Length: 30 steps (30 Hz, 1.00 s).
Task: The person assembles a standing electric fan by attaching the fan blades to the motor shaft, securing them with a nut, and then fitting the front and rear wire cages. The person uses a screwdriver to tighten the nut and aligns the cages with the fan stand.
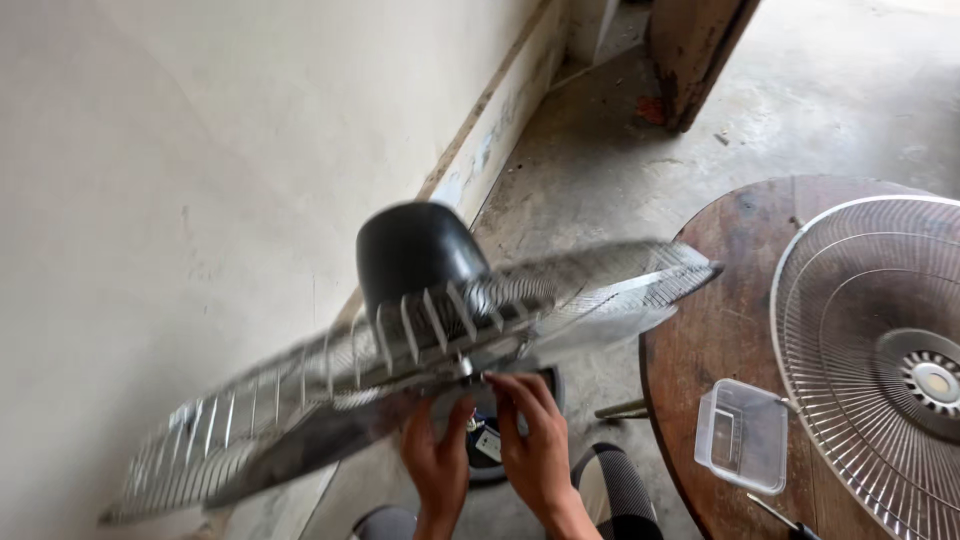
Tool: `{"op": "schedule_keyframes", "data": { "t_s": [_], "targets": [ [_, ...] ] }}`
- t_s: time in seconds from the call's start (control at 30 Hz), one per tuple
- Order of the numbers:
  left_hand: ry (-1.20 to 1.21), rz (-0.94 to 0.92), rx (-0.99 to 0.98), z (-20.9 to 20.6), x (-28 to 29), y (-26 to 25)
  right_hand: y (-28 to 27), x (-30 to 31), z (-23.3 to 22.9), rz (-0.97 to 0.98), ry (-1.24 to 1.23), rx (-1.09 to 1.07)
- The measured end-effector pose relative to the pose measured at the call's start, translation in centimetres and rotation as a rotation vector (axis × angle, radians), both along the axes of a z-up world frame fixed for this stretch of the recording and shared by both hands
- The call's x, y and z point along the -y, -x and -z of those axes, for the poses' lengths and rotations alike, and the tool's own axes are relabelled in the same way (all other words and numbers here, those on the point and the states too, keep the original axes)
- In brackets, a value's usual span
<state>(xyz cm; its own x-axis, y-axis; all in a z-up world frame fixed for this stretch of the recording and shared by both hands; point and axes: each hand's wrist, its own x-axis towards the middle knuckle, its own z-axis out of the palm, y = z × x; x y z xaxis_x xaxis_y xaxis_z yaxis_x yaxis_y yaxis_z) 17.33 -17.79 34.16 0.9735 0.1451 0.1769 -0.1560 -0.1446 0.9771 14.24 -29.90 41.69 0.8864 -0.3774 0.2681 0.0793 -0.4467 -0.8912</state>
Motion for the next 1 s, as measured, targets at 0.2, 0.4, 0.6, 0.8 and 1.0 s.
{"op": "schedule_keyframes", "data": {
  "t_s": [0.2, 0.4, 0.6, 0.8, 1.0],
  "targets": [
    [0.094, -0.032, 0.119, -3.5, 1.1, 0.2, 0.9, 0.0, -0.7, -0.065, 0.125, 0.106],
    [0.301, -0.016, 0.095, -4.6, 1.6, 2.0, 2.9, 0.6, -1.6, -0.043, 0.129, 0.065],
    [0.274, -0.02, 0.041, -3.2, 1.6, 2.6, 4.7, 1.2, -1.4, -0.016, 0.139, 0.108],
    [0.272, 0.042, 0.051, -2.4, 2.2, 5.2, 6.7, 1.6, -1.8, -0.011, 0.15, 0.047],
    [0.352, 0.138, 0.163, -5.8, 2.4, 9.7, 12.0, 2.8, -4.0, -0.014, 0.244, 0.155]
  ]
}}
